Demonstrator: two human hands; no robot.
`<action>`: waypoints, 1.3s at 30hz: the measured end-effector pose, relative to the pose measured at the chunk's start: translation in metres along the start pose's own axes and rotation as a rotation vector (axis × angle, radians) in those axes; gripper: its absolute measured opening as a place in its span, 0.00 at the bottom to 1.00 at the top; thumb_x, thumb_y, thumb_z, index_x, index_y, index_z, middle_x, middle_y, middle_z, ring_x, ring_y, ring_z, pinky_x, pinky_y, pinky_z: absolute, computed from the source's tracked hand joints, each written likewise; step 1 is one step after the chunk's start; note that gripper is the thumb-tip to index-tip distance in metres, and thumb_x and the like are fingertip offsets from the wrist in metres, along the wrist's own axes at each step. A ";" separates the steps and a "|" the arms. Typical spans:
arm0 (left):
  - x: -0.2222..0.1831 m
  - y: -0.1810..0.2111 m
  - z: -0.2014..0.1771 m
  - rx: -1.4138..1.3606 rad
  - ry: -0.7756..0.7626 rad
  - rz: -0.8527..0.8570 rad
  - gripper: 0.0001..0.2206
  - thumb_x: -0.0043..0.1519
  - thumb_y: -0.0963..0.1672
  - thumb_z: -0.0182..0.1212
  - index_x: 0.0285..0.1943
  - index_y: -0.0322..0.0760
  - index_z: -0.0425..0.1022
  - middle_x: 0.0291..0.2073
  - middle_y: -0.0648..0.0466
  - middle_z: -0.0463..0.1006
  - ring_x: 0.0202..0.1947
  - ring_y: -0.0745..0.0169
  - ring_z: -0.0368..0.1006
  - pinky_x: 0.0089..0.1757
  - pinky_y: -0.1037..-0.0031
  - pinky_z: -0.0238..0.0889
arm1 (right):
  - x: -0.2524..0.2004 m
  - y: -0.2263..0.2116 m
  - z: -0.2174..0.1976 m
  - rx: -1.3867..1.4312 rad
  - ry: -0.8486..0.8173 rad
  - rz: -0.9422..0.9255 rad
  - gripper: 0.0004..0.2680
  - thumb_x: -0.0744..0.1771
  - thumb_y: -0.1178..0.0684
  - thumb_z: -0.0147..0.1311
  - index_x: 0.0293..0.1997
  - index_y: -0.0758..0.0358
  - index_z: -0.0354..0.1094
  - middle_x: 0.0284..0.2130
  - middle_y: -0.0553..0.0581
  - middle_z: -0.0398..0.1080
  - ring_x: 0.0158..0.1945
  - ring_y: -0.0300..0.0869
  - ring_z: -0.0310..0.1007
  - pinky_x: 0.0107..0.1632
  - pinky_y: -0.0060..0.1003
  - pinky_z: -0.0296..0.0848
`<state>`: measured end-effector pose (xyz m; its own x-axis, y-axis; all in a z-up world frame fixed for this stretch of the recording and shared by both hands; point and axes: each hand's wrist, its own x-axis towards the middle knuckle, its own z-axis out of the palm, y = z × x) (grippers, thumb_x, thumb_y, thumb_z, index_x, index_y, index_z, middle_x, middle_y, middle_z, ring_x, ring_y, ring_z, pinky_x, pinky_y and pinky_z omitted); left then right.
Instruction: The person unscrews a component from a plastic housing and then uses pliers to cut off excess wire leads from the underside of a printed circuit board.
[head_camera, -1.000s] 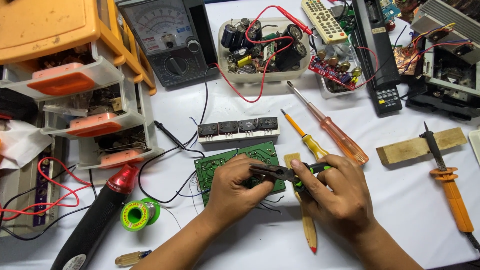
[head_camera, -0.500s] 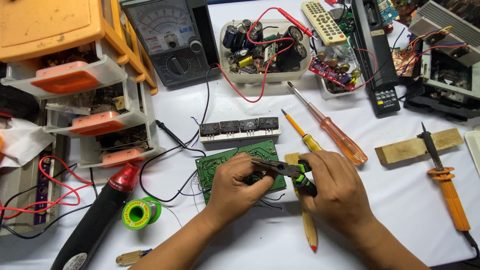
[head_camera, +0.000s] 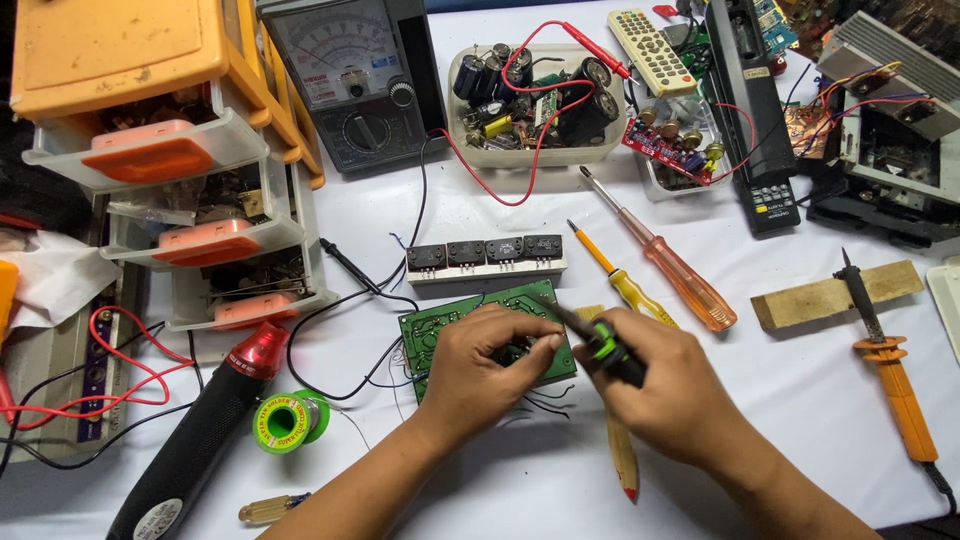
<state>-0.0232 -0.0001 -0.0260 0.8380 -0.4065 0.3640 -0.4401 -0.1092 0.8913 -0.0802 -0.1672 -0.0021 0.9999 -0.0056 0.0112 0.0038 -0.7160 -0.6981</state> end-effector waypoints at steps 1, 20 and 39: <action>0.001 0.001 0.000 0.000 0.001 0.001 0.01 0.52 0.42 0.60 0.29 0.39 0.75 0.24 0.58 0.77 0.24 0.69 0.70 0.31 0.79 0.61 | 0.001 0.000 -0.005 -0.001 0.001 -0.002 0.07 0.61 0.46 0.49 0.26 0.57 0.63 0.18 0.51 0.64 0.23 0.41 0.61 0.29 0.32 0.60; 0.003 0.009 -0.005 0.058 -0.032 -0.053 0.07 0.50 0.43 0.62 0.34 0.38 0.76 0.31 0.56 0.79 0.29 0.71 0.73 0.29 0.83 0.62 | 0.003 0.009 -0.025 0.837 0.008 0.342 0.20 0.62 0.59 0.43 0.61 0.61 0.50 0.19 0.66 0.67 0.36 0.49 0.69 0.38 0.39 0.69; 0.001 0.018 -0.015 0.125 -0.111 -0.070 0.14 0.49 0.42 0.59 0.45 0.38 0.70 0.37 0.55 0.74 0.32 0.67 0.69 0.32 0.80 0.63 | -0.023 -0.009 -0.025 -0.178 0.169 0.080 0.24 0.59 0.60 0.41 0.63 0.65 0.43 0.57 0.63 0.55 0.60 0.49 0.51 0.58 0.40 0.50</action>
<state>-0.0257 0.0110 -0.0057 0.8300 -0.4912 0.2642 -0.4247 -0.2496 0.8702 -0.1033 -0.1776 0.0220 0.9807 -0.1731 0.0914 -0.0921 -0.8202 -0.5646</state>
